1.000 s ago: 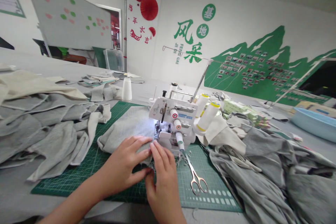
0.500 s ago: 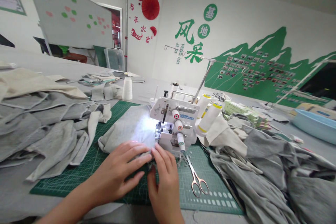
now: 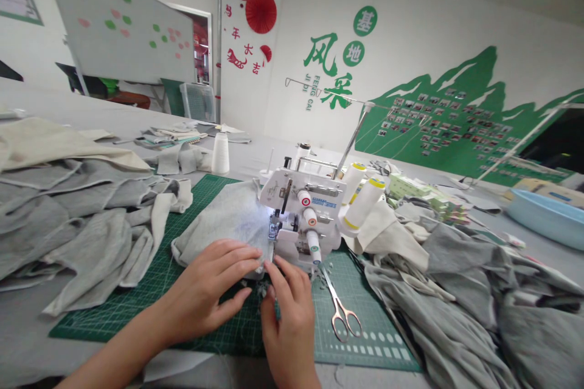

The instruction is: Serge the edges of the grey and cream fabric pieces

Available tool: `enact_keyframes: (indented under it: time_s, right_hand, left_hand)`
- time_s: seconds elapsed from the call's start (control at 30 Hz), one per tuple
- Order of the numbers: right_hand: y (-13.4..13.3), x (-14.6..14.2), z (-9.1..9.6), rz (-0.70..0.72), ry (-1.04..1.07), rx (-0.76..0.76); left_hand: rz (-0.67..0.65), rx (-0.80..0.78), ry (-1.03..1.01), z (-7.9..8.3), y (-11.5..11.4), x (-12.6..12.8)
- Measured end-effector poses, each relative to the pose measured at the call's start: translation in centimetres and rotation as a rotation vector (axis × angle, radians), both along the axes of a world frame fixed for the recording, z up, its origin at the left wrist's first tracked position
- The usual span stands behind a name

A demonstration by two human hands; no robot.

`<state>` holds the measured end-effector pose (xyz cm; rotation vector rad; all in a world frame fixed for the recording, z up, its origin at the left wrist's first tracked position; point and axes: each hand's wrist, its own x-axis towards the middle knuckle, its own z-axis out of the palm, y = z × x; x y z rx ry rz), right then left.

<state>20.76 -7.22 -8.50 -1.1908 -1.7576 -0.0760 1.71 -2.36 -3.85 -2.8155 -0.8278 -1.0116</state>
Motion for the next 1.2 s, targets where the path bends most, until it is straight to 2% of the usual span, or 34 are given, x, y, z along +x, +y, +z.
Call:
enact_keyframes:
  time_s: [0.67,0.8,0.93,1.2]
  right_hand:
    - [0.5,-0.2,-0.1,-0.023,0.055,-0.074]
    - [-0.1,0.3,-0.6,-0.081,0.050,-0.039]
    - [-1.5,2.8,-1.9,-0.218,-0.009,0.016]
    - [-4.3,11.9,-6.4,-0.478,-0.356,0.070]
  left_hand:
    - [0.033,0.000,0.041,-0.1,1.0,0.3]
    - [0.031,-0.002,0.045,-0.2,1.1,0.4]
    - [0.031,-0.002,0.052,-0.1,1.2,0.5]
    - [0.044,-0.019,0.069,0.0,1.3,0.6]
